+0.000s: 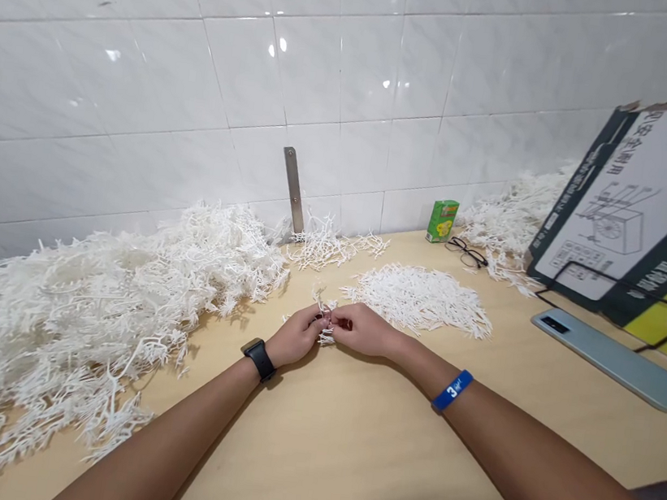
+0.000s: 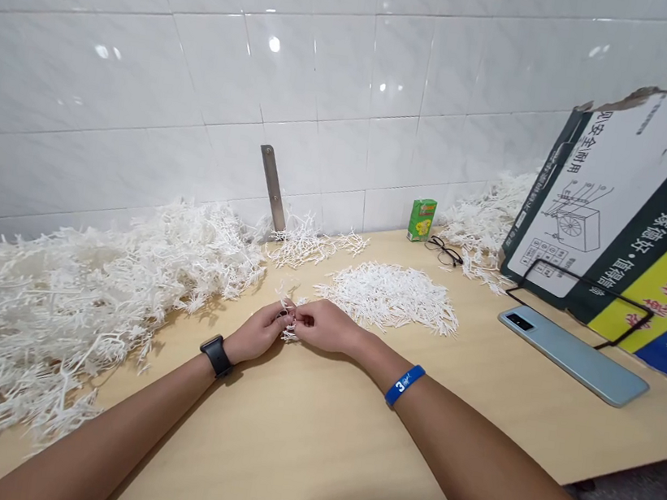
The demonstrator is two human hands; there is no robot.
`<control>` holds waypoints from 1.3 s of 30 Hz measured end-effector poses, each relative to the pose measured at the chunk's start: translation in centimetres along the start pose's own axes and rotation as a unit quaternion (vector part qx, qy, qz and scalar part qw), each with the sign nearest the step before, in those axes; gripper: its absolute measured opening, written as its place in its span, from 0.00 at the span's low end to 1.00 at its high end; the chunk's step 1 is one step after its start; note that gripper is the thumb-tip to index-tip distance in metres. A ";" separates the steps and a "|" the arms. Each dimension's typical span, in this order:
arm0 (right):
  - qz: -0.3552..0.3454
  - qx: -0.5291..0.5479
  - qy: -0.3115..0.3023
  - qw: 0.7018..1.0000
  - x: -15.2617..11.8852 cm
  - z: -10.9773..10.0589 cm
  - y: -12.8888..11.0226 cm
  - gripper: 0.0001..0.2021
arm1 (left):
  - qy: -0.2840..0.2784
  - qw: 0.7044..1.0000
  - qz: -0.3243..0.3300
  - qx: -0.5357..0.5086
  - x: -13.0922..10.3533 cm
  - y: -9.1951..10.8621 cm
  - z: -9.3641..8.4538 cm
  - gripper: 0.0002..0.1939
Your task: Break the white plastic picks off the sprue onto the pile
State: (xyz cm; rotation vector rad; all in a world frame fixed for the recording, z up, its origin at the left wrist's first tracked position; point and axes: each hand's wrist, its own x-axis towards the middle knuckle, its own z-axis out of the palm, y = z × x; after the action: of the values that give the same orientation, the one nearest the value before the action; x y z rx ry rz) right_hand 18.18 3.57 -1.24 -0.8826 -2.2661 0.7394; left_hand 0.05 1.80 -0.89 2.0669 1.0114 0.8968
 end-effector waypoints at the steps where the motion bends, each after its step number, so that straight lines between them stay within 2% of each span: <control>1: 0.002 0.005 -0.004 1.000 0.0 0.0 0.1 0.12 | -0.006 1.000 0.004 0.004 0.0 0.0 0.0 0.11; 7: 0.000 0.003 0.005 1.000 0.1 0.0 0.2 0.10 | -0.018 1.000 0.011 -0.002 0.0 0.0 -0.1 0.11; 10: 0.039 -0.055 0.093 0.993 0.2 -0.7 0.2 0.12 | 0.021 1.000 -0.008 -0.018 0.0 -0.2 0.0 0.12; 13: 0.120 -0.131 0.203 0.963 0.2 -1.8 0.7 0.16 | 0.067 0.997 -0.037 -0.012 0.1 -0.2 0.0 0.12; 15: 0.166 -0.147 0.230 0.948 0.2 -2.4 1.0 0.19 | 0.081 0.996 -0.048 -0.005 0.1 -0.1 0.1 0.12; 17: 0.179 -0.111 0.220 0.952 0.1 -2.5 0.9 0.22 | 0.085 0.995 -0.055 -0.003 0.1 0.0 0.1 0.12; 20: 0.116 -0.045 0.152 0.981 0.1 -1.9 0.0 0.21 | 0.088 0.994 -0.058 -0.011 0.1 -0.1 0.1 0.13; 23: 0.050 -0.058 0.071 0.995 0.1 -1.0 -0.8 0.15 | 0.075 0.996 -0.047 -0.011 0.2 -0.4 0.2 0.13; 25: 0.025 -0.082 0.047 0.995 0.1 -0.7 -1.0 0.12 | 0.062 0.997 -0.044 -0.009 0.2 -0.6 0.1 0.13; 28: -0.003 -0.086 0.027 0.996 0.2 -0.7 -0.6 0.13 | 0.055 0.997 -0.049 -0.012 0.3 -0.8 0.1 0.13; 32: 0.010 -0.071 0.017 0.997 0.2 -0.9 0.0 0.16 | 0.051 0.997 -0.045 -0.028 0.3 -0.7 0.1 0.13; 39: 0.030 -0.063 0.032 0.997 0.3 -0.8 0.3 0.11 | 0.045 0.997 -0.047 -0.047 0.4 0.2 0.1 0.14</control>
State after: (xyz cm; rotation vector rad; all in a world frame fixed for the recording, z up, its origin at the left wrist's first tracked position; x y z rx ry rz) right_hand 18.65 4.21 -0.84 -1.0218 -2.2578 0.5921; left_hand 0.33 2.00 -0.70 1.9000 1.0844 0.9770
